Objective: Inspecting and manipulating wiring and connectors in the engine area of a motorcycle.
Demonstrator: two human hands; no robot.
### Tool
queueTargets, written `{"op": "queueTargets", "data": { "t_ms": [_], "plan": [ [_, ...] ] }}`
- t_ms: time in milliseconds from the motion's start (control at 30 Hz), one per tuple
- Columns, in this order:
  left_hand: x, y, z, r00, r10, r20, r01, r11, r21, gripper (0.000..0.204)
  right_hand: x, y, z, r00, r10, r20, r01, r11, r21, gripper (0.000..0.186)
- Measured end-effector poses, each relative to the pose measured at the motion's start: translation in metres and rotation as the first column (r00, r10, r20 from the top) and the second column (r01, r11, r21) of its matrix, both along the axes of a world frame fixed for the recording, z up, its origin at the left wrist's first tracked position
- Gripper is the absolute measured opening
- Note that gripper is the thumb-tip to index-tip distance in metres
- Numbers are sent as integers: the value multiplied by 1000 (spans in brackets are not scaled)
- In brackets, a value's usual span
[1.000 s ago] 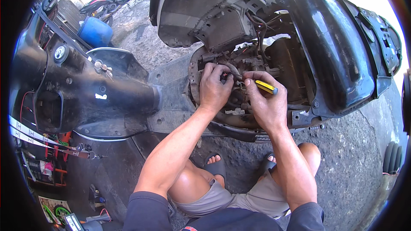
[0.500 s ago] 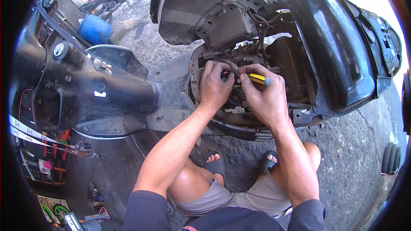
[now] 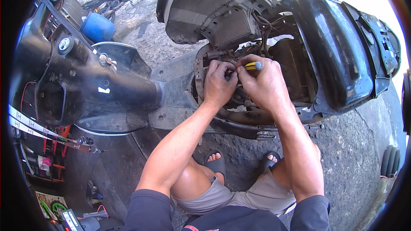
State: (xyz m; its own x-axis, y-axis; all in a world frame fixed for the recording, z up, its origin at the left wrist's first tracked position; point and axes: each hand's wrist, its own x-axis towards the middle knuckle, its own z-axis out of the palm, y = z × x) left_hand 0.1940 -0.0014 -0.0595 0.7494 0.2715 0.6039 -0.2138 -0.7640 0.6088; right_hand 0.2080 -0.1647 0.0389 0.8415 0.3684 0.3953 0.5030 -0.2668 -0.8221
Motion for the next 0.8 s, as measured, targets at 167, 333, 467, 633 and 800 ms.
{"op": "queueTargets", "data": {
  "t_ms": [167, 333, 467, 633, 800],
  "plan": [
    [1, -1, 1, 999, 13, 31, -14, 999, 46, 19, 7, -6, -4, 997, 53, 58, -53, 999, 6, 20],
    [0, 1, 1, 1000, -1, 24, 0, 998, 67, 20, 9, -2, 2, 994, 51, 93, -45, 997, -67, 20],
    [-1, 1, 5, 1000, -13, 5, 13, 1000, 2, 19, 10, -3, 5, 997, 69, 37, -65, 994, -83, 20],
    [2, 1, 2, 1000, 5, 19, -7, 994, 106, 19, 14, -1, 3, 996, 37, 86, -26, 991, -129, 20],
    [0, 2, -5, 998, -41, 38, 39, 999, 37, 22, 16, -6, -2, 998, 64, 13, -63, 996, -59, 20]
  ]
}}
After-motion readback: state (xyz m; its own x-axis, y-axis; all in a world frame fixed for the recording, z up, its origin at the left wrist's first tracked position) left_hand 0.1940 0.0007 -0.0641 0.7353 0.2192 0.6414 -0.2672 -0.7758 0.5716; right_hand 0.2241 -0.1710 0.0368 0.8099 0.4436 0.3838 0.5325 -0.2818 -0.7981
